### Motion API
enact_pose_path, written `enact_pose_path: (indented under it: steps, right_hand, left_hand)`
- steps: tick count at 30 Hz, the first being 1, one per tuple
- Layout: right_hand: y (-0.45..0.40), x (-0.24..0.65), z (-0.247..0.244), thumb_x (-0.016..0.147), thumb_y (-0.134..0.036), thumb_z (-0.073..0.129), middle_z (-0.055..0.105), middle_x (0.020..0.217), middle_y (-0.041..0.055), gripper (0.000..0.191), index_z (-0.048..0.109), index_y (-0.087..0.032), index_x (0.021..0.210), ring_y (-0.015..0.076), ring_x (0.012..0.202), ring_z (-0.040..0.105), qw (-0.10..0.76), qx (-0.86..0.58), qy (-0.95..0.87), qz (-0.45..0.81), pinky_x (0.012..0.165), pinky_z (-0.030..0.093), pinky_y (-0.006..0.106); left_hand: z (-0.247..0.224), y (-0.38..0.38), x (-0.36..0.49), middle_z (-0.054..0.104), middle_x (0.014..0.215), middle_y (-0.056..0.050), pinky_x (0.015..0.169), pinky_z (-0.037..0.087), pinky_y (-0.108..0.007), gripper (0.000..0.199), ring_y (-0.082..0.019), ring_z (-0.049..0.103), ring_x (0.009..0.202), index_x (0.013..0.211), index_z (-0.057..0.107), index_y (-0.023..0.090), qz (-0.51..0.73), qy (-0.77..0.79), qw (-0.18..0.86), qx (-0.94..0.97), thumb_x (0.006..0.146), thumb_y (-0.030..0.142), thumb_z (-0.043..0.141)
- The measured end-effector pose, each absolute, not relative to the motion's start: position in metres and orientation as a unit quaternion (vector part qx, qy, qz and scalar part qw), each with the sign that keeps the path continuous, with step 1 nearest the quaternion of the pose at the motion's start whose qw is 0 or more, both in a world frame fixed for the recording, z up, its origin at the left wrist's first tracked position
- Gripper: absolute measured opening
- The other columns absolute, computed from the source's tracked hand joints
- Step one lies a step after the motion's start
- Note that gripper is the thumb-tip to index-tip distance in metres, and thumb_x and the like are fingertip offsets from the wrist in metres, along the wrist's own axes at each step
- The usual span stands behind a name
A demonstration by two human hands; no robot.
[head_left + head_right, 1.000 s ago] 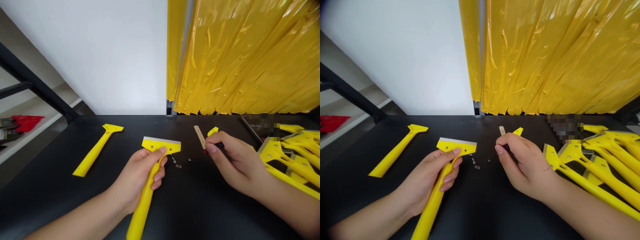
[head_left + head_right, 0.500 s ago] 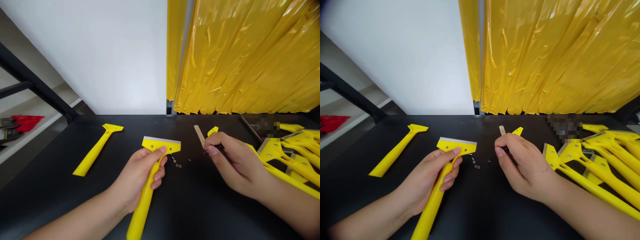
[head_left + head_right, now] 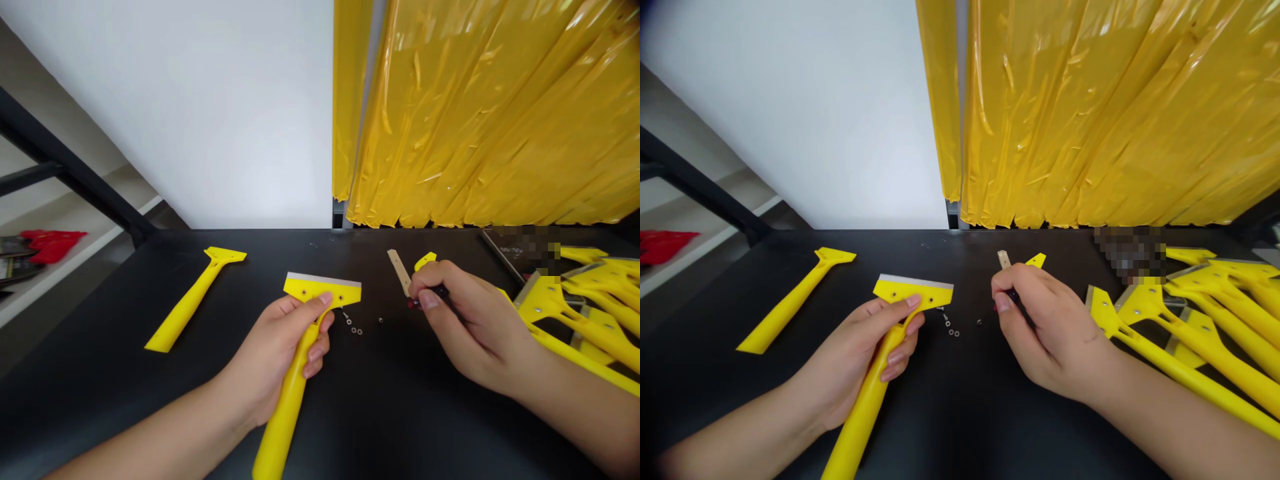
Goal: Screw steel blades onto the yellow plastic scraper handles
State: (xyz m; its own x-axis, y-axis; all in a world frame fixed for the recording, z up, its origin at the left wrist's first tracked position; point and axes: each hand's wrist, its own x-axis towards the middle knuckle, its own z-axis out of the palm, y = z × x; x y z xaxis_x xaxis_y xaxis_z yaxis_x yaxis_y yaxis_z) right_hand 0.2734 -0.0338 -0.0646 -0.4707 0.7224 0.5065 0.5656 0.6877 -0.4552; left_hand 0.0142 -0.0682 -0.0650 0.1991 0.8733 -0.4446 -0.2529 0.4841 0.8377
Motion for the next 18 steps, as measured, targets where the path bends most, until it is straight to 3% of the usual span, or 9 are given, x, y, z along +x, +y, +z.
enact_pose_path:
  steps: [18]
  right_hand:
    - [-0.0331,0.2729,-0.0651,0.101,-0.011,0.051,0.062,0.082,-0.0018,0.014,0.054,-0.025,0.101,0.0147,0.068,0.057,0.36,-0.379,-0.845,0.114,0.064,0.043,0.031]
  left_hand:
    - [-0.0664,-0.0678,0.0143,0.047,0.05,0.004,0.043,0.033,-0.019,0.039,-0.008,0.039,0.043,0.073,0.06,0.018,0.403,0.489,0.709,0.308,0.096,0.047,0.072]
